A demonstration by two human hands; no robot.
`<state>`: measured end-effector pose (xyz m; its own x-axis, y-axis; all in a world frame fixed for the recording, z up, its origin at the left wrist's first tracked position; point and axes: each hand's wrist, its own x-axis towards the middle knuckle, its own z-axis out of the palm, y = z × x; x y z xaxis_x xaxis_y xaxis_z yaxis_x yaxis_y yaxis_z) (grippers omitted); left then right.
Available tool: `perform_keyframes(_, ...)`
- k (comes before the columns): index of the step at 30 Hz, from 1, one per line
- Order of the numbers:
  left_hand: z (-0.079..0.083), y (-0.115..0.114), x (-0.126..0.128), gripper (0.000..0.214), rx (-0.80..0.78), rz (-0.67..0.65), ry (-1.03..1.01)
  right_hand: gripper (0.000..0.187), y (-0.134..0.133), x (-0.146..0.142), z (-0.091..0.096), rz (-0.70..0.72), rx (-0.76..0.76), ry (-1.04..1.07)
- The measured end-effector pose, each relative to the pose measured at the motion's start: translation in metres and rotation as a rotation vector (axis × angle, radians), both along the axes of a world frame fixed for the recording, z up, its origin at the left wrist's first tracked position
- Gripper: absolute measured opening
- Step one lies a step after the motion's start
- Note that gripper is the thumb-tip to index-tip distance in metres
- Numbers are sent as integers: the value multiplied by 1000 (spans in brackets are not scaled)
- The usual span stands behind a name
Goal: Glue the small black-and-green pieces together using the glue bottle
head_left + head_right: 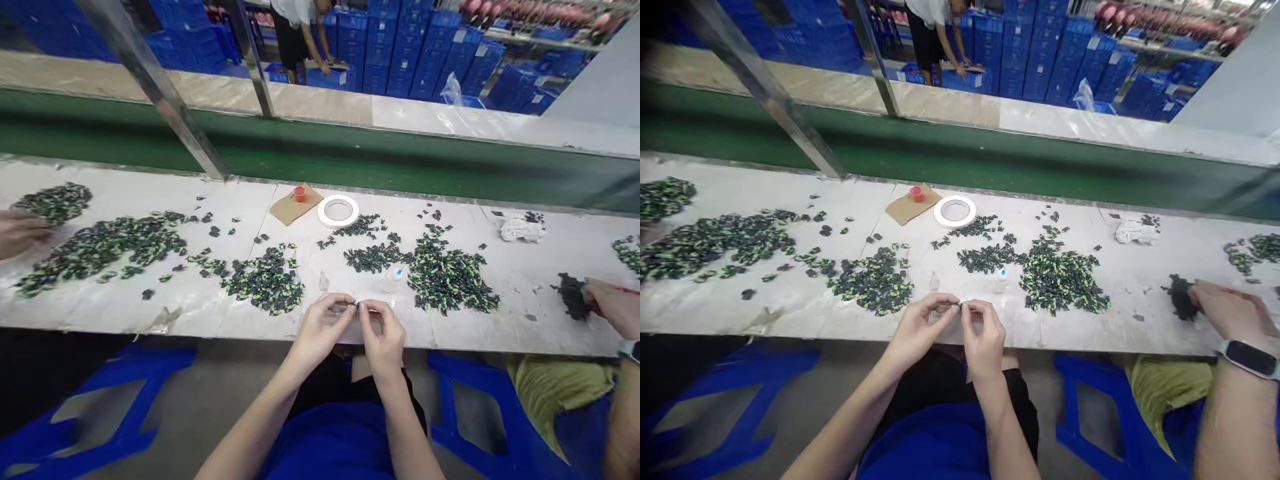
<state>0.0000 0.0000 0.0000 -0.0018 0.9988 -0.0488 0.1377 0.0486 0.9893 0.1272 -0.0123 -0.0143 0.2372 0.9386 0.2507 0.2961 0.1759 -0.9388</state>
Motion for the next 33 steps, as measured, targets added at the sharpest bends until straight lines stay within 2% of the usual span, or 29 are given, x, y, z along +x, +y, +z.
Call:
perform_keyframes(4,10,-2,-3,13,94,-64,68,13,0,13,9,178,-104,128)
perform_keyframes(10,22,-5,-9,10,173,-163,152,23,3,27,22,328,-66,127)
perform_keyframes(18,34,-16,-2,9,107,-122,173,19,2,29,17,378,2,-3)
perform_keyframes(25,25,-21,8,12,17,-8,183,21,-2,30,6,392,-23,-41)
perform_keyframes(28,18,-19,10,12,-11,-23,141,22,0,34,3,366,-67,-7)
perform_keyframes(33,16,-18,9,29,-68,-121,42,23,1,40,4,344,-159,104)
